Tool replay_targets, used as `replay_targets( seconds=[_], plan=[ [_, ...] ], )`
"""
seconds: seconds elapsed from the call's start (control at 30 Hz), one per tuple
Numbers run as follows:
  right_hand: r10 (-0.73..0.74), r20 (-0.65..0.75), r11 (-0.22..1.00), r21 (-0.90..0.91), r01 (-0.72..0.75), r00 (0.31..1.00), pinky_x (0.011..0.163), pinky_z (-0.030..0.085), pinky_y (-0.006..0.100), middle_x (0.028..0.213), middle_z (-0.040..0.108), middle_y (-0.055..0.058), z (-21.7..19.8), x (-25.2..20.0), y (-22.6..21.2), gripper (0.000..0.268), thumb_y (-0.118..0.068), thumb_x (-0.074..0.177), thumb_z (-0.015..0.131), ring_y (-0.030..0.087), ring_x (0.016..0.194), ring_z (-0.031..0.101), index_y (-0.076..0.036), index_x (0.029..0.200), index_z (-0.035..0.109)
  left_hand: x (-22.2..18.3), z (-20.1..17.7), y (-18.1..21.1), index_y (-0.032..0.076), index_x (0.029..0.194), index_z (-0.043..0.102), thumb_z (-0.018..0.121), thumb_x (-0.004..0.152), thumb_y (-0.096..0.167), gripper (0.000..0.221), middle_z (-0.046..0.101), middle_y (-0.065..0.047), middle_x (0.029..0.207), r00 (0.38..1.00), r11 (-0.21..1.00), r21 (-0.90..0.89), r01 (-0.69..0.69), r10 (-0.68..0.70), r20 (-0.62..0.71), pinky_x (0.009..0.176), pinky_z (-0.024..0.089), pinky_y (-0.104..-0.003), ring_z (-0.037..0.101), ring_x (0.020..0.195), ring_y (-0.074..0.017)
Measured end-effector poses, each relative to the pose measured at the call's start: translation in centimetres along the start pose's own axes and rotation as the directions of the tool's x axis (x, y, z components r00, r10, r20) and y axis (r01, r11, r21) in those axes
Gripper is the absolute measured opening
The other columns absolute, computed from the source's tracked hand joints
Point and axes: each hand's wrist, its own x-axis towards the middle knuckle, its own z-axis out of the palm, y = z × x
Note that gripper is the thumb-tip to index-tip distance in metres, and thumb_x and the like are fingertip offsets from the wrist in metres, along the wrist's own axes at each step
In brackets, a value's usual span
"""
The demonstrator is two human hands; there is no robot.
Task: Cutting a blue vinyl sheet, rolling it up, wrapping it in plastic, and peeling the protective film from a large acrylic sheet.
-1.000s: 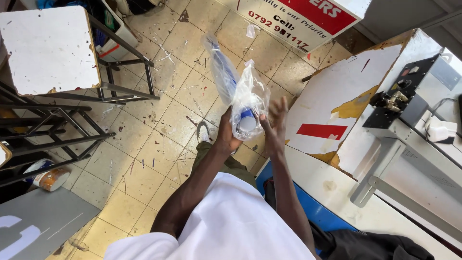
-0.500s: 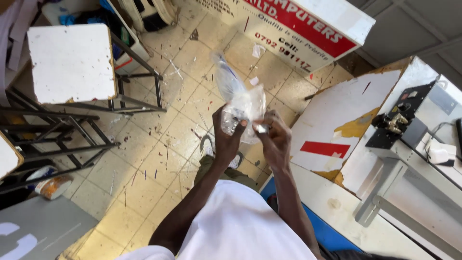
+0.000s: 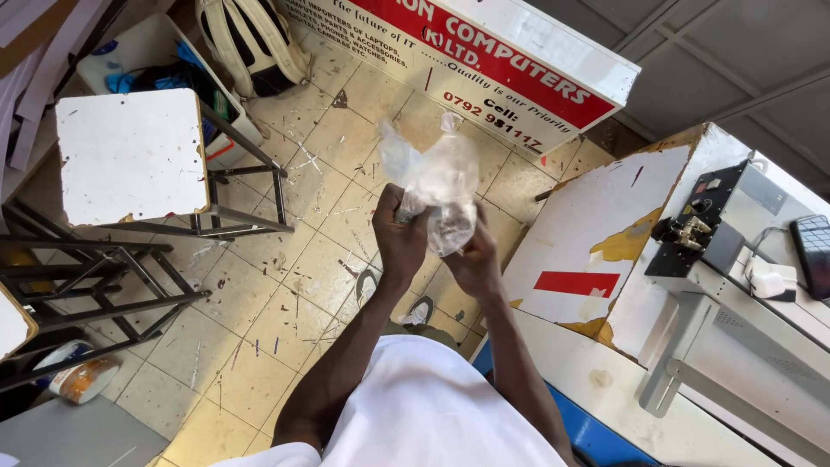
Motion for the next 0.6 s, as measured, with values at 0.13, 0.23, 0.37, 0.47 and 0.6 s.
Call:
replay_targets(
  seconds=[0.13,0.23,0.37,0.47,0.6],
  plan=[
    [-0.048,-0.130,0.983,-0.184,0.024,0.990,0.093,0.056,0.041,0.105,0.067,0.011,1.9,2.7,-1.6,0.007,-0.004,0.106,0.084,0.027,0.096,0.070,-0.004,0.113,0.083,0.5,-1.9,4.6,0.013,0.094,0.058,0.075,0.093,-0.006,0.025,0.055,0.000,0.088,0.994,0.996,-0.068,0.050,-0.043,0.099,0.085,0.054,-0.036,0.056,0.088,-0.0103],
    [-0.050,-0.188,0.973,-0.230,0.006,0.981,0.095,0.060,0.044,0.115,0.077,0.014,1.8,2.5,1.0,0.014,0.004,0.102,0.081,0.032,0.107,0.079,-0.004,0.112,0.087,1.5,-3.9,8.0,0.007,0.113,0.073,0.066,0.098,-0.005,0.021,0.068,-0.012,0.105,0.933,0.987,-0.104,-0.123,0.151,0.327,0.090,0.064,-0.045,0.073,0.104,-0.0280],
    [-0.009,-0.211,0.987,-0.162,-0.026,0.978,0.094,0.058,0.048,0.110,0.077,0.018,1.1,3.9,0.2,0.022,0.004,0.102,0.080,0.028,0.108,0.076,-0.001,0.123,0.081,2.6,-6.0,7.9,0.004,0.132,0.081,0.054,0.095,-0.014,0.049,0.077,-0.018,0.123,0.706,0.853,0.046,-0.520,0.399,0.584,0.103,0.066,-0.050,0.078,0.119,-0.0397],
    [0.056,-0.205,0.995,-0.068,-0.071,0.977,0.102,0.057,0.047,0.118,0.078,0.015,1.9,4.4,0.9,0.034,0.007,0.100,0.075,0.021,0.115,0.071,-0.003,0.132,0.077,3.6,-6.0,7.0,0.004,0.131,0.081,0.052,0.097,-0.018,0.050,0.077,-0.019,0.121,0.673,0.816,0.140,-0.561,0.351,0.651,0.099,0.066,-0.049,0.079,0.112,-0.0394],
    [-0.015,-0.098,1.000,0.024,0.018,0.995,0.100,0.059,0.044,0.119,0.081,0.019,2.1,7.6,-3.0,0.022,0.012,0.102,0.075,0.028,0.114,0.077,0.000,0.119,0.083,5.2,-4.9,7.1,0.005,0.121,0.081,0.062,0.103,-0.011,0.031,0.076,-0.012,0.112,0.746,0.796,0.286,-0.533,0.283,0.603,0.091,0.067,-0.043,0.081,0.104,-0.0332]
  ],
)
